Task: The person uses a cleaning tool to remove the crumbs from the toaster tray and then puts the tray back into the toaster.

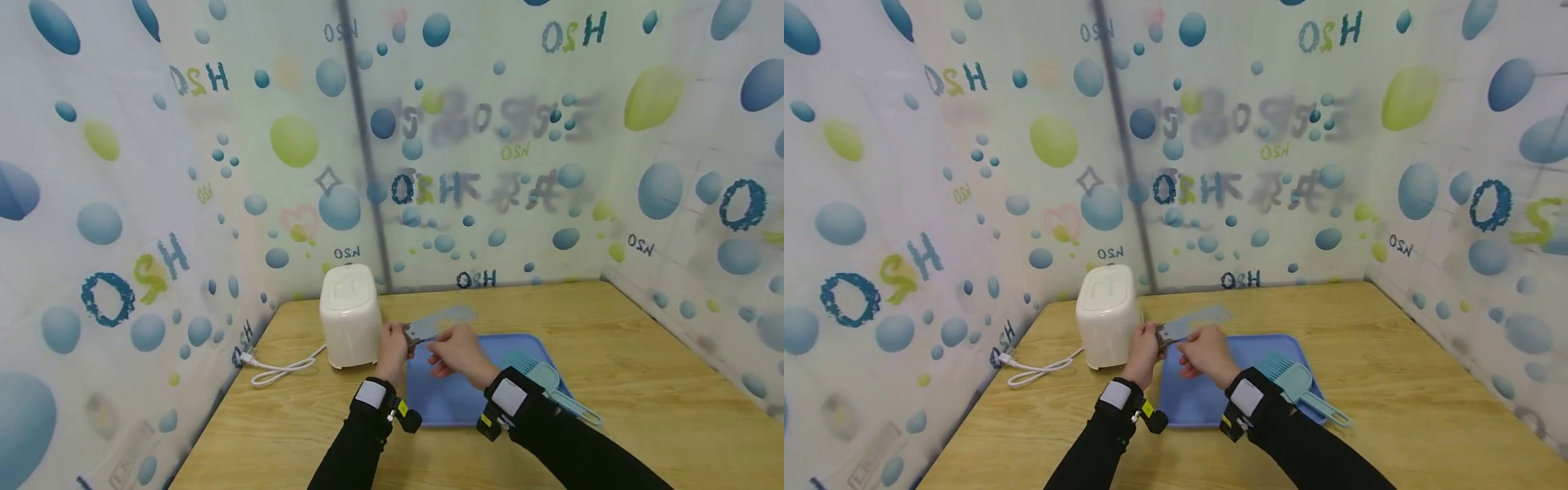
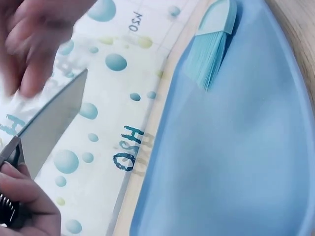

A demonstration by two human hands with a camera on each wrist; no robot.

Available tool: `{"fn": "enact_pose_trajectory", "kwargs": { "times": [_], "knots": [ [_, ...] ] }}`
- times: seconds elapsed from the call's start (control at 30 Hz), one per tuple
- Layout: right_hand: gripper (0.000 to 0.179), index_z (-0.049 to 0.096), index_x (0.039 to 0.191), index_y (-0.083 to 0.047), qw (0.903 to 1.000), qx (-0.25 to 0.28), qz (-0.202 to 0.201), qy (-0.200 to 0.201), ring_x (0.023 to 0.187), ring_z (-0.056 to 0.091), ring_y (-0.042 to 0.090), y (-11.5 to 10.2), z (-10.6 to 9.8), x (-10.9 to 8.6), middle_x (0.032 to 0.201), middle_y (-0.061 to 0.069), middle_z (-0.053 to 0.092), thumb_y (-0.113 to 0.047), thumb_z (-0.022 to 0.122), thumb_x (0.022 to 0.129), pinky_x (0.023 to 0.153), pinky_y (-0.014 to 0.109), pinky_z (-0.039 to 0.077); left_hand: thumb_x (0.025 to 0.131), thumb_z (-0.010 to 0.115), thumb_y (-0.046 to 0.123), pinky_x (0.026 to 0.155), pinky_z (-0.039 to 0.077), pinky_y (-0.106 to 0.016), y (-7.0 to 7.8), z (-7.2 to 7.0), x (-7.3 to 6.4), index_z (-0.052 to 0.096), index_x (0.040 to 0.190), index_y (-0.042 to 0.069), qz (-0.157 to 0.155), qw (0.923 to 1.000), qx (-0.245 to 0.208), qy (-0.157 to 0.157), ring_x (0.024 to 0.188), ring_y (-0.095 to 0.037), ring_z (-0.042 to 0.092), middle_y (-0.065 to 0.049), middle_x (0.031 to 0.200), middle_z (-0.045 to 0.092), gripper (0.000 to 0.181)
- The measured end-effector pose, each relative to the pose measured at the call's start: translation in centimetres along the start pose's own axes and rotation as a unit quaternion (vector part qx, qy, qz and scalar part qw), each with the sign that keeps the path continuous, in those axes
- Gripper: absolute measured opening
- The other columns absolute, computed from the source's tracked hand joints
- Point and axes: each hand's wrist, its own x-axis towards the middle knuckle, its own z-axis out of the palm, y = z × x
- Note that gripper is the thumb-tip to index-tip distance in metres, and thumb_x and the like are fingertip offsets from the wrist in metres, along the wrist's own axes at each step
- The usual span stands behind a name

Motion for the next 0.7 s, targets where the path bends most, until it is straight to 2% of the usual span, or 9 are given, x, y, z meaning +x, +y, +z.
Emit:
{"fn": "enact_pose_trajectory", "kwargs": {
  "times": [0.1, 0.23, 0.37, 0.43, 0.57, 0.63, 0.7],
  "knots": [
    [0.025, 0.063, 0.115, 0.013, 0.9993, -0.036, 0.0, -0.01, 0.055, 0.066, 0.021, 0.7, -3.2, -0.8, 0.076, 0.015, 0.069, -0.006, 0.063, 0.099, 0.056, 0.04, 0.06, 0.111, 0.031, 0.019, 0.054, 0.043, -0.022, -0.3, -0.5, 0.1, 0.053, 0.128, -0.006, -0.001, 1.0, -0.005, -0.004, 0.062, -0.013, 0.047, -0.012, 0.095, 0.054, 0.037],
    [0.024, 0.063, 0.11, 0.013, 0.9953, -0.096, -0.002, 0.0, 0.059, 0.067, 0.023, 2.1, -8.0, -1.5, 0.077, 0.013, 0.068, -0.007, 0.061, 0.099, 0.057, 0.039, 0.059, 0.112, 0.032, 0.02, 0.056, 0.046, -0.024, -0.6, -1.0, 0.4, 0.054, 0.127, -0.003, -0.002, 1.0, 0.003, -0.001, 0.066, -0.015, 0.049, -0.014, 0.102, 0.055, 0.036],
    [0.02, 0.065, 0.104, 0.012, 0.9845, -0.174, -0.013, 0.015, 0.062, 0.067, 0.025, 3.7, -12.2, -1.9, 0.076, 0.011, 0.067, -0.007, 0.062, 0.097, 0.058, 0.039, 0.059, 0.112, 0.033, 0.021, 0.059, 0.047, -0.026, -0.6, -1.4, 0.7, 0.055, 0.125, -0.001, -0.002, 0.9998, 0.022, 0.001, 0.071, -0.017, 0.05, -0.015, 0.106, 0.056, 0.034],
    [0.018, 0.066, 0.101, 0.01, 0.9706, -0.237, -0.037, 0.014, 0.064, 0.065, 0.024, 4.6, -14.0, -1.9, 0.078, 0.01, 0.066, -0.006, 0.063, 0.095, 0.058, 0.038, 0.057, 0.112, 0.033, 0.021, 0.059, 0.047, -0.026, -0.6, -1.6, 0.8, 0.056, 0.125, 0.0, -0.003, 0.9996, 0.027, 0.0, 0.072, -0.017, 0.05, -0.014, 0.105, 0.057, 0.034],
    [0.015, 0.069, 0.099, 0.008, 0.9282, -0.359, -0.098, 0.008, 0.073, 0.063, 0.022, 6.1, -16.6, -2.0, 0.085, 0.01, 0.067, -0.004, 0.067, 0.09, 0.061, 0.037, 0.054, 0.112, 0.033, 0.021, 0.056, 0.044, -0.024, -0.7, -1.9, 0.8, 0.057, 0.124, 0.0, 0.002, 0.9996, 0.027, -0.005, 0.069, -0.016, 0.048, -0.013, 0.101, 0.057, 0.034],
    [0.015, 0.07, 0.101, 0.007, 0.9115, -0.394, -0.118, -0.002, 0.078, 0.062, 0.023, 6.9, -17.4, -2.1, 0.089, 0.01, 0.067, -0.002, 0.068, 0.089, 0.065, 0.04, 0.054, 0.112, 0.033, 0.021, 0.055, 0.042, -0.025, -0.8, -2.1, 0.8, 0.057, 0.124, -0.001, 0.005, 0.9996, 0.024, -0.011, 0.066, -0.016, 0.047, -0.012, 0.099, 0.058, 0.035],
    [0.017, 0.071, 0.103, 0.007, 0.9015, -0.414, -0.125, -0.016, 0.08, 0.063, 0.025, 7.5, -17.9, -2.3, 0.09, 0.01, 0.068, -0.001, 0.069, 0.088, 0.069, 0.044, 0.055, 0.112, 0.032, 0.022, 0.054, 0.041, -0.025, -0.9, -2.2, 0.8, 0.056, 0.125, -0.002, 0.005, 0.9996, 0.023, -0.018, 0.062, -0.015, 0.046, -0.012, 0.096, 0.058, 0.036]
  ]
}}
